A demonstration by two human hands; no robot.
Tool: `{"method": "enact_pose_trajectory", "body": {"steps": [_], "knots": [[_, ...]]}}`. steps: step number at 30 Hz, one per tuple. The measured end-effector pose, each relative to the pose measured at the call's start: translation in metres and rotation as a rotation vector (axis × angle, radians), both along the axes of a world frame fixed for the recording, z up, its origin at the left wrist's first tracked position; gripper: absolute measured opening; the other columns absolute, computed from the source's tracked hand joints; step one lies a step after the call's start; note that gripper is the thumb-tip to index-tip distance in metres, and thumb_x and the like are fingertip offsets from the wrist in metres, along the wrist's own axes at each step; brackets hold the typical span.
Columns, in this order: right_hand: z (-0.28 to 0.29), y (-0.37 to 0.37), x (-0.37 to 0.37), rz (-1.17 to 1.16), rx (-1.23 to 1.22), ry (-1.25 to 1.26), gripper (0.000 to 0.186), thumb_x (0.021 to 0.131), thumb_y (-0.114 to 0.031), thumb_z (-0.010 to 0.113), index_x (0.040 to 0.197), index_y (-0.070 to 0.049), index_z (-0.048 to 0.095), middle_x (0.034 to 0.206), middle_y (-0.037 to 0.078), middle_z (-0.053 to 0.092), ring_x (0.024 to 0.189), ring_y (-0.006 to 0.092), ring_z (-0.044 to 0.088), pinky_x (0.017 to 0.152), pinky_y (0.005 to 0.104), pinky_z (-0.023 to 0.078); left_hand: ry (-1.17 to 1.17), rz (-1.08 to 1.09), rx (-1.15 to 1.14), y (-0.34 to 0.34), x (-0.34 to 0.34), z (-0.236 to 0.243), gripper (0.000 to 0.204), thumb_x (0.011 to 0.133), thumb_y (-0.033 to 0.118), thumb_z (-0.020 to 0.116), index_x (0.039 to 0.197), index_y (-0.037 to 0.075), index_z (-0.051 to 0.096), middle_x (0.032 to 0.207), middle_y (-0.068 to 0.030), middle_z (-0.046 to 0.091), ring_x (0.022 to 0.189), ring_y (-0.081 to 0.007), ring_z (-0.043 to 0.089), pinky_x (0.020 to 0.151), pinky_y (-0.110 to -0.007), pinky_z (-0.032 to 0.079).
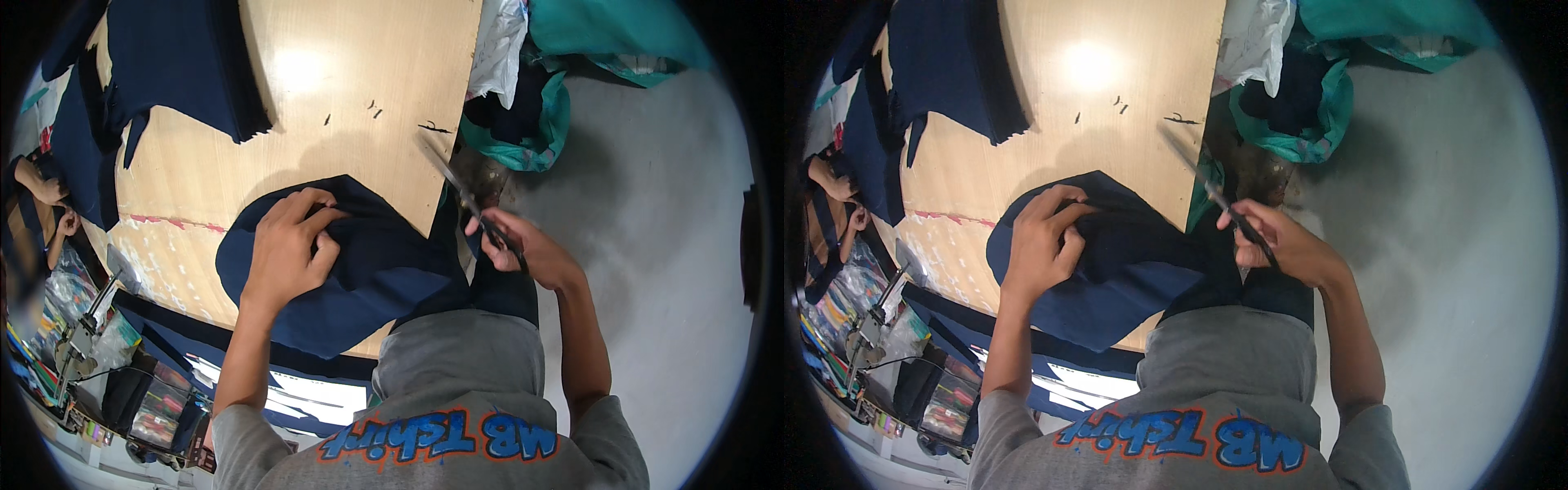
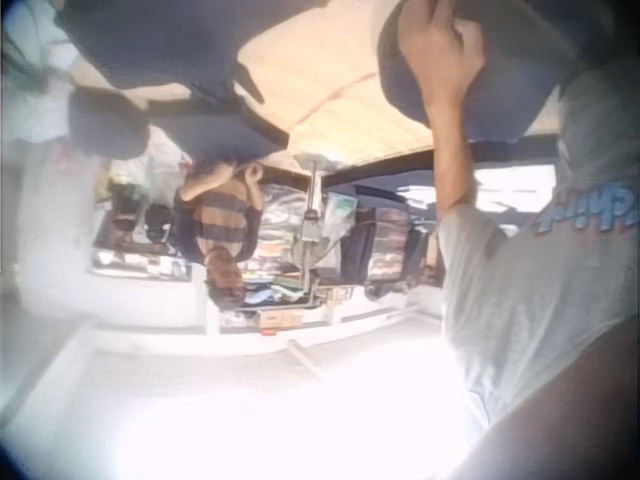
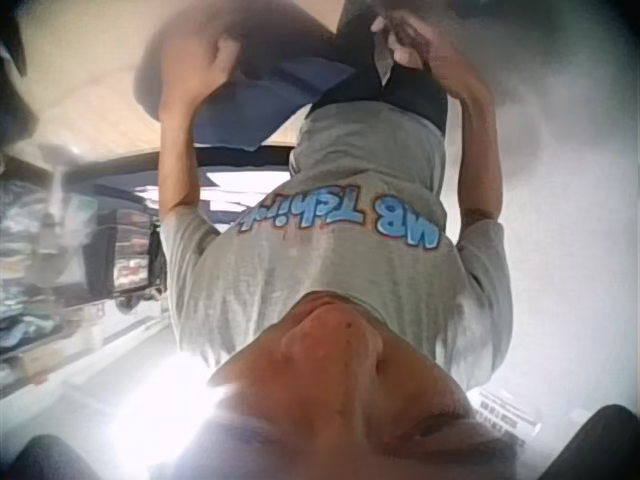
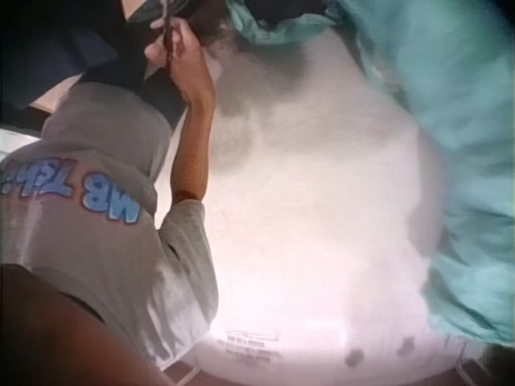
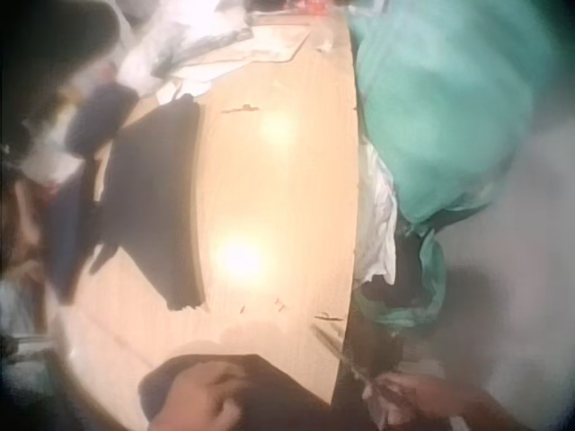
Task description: The person cuts a piece of dark fabric using scissors, then folds and stacks the cut pieces on the table. The person repeatedly aligns and folds the fabric pieces, preparing them for the next step.
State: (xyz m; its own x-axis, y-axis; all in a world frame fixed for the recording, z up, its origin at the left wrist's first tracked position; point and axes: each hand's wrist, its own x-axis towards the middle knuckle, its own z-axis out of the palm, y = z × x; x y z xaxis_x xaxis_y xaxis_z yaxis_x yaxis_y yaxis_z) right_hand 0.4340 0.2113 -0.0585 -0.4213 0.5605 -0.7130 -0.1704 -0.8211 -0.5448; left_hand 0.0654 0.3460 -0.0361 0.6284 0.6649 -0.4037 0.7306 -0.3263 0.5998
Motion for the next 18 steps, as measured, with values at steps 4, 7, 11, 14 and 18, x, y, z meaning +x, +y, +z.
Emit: {"method": "enact_pose_trajectory", "body": {"steps": [4,7,11,14,18], "knots": [[-0.008,-0.004,0.013,0.249,-0.160,0.060,0.042,0.104,-0.034,0.087,0.126,-0.004,0.068,0.086,-0.003,0.062,0.070,0.0066,0.052,0.075,0.0256,0.045,-0.093,-0.007,0.077,-0.008,-0.012,0.001,0.034,0.087,0.022,0.063,0.102,0.000,0.084,0.120,-0.0169,0.077,0.113,-0.0379,0.074,0.102,-0.047,0.058],[-0.020,-0.005,0.015,0.307,-0.155,0.091,0.038,0.106,-0.035,0.084,0.120,-0.003,0.070,0.086,-0.001,0.066,0.068,0.0066,0.052,0.072,0.0259,0.045,-0.115,-0.018,0.123,-0.010,-0.012,0.000,0.033,0.089,0.023,0.064,0.100,0.000,0.084,0.117,-0.0173,0.077,0.111,-0.0381,0.074,0.100,-0.047,0.058],[-0.033,-0.011,0.015,0.320,-0.117,0.090,0.036,0.107,-0.037,0.082,0.117,-0.004,0.071,0.089,0.000,0.069,0.066,0.0068,0.051,0.067,0.0266,0.043,-0.106,-0.002,0.123,-0.013,-0.011,-0.001,0.034,0.090,0.026,0.064,0.100,0.001,0.084,0.117,-0.0170,0.077,0.109,-0.0380,0.074,0.098,-0.047,0.058],[-0.037,-0.011,0.015,0.329,-0.097,0.104,0.035,0.107,-0.039,0.082,0.115,-0.006,0.072,0.087,-0.001,0.068,0.065,0.0067,0.051,0.065,0.0269,0.042,-0.108,0.001,0.130,-0.014,-0.011,-0.003,0.035,0.091,0.028,0.064,0.100,0.000,0.084,0.117,-0.0169,0.077,0.109,-0.0378,0.074,0.098,-0.046,0.058],[-0.038,-0.011,0.013,0.336,-0.100,0.120,0.035,0.107,-0.040,0.083,0.113,-0.007,0.073,0.086,-0.001,0.067,0.065,0.0066,0.050,0.063,0.0266,0.041,-0.104,0.005,0.123,-0.014,-0.012,-0.003,0.036,0.092,0.028,0.063,0.100,0.000,0.084,0.117,-0.0167,0.077,0.108,-0.0379,0.074,0.097,-0.046,0.057]]}}
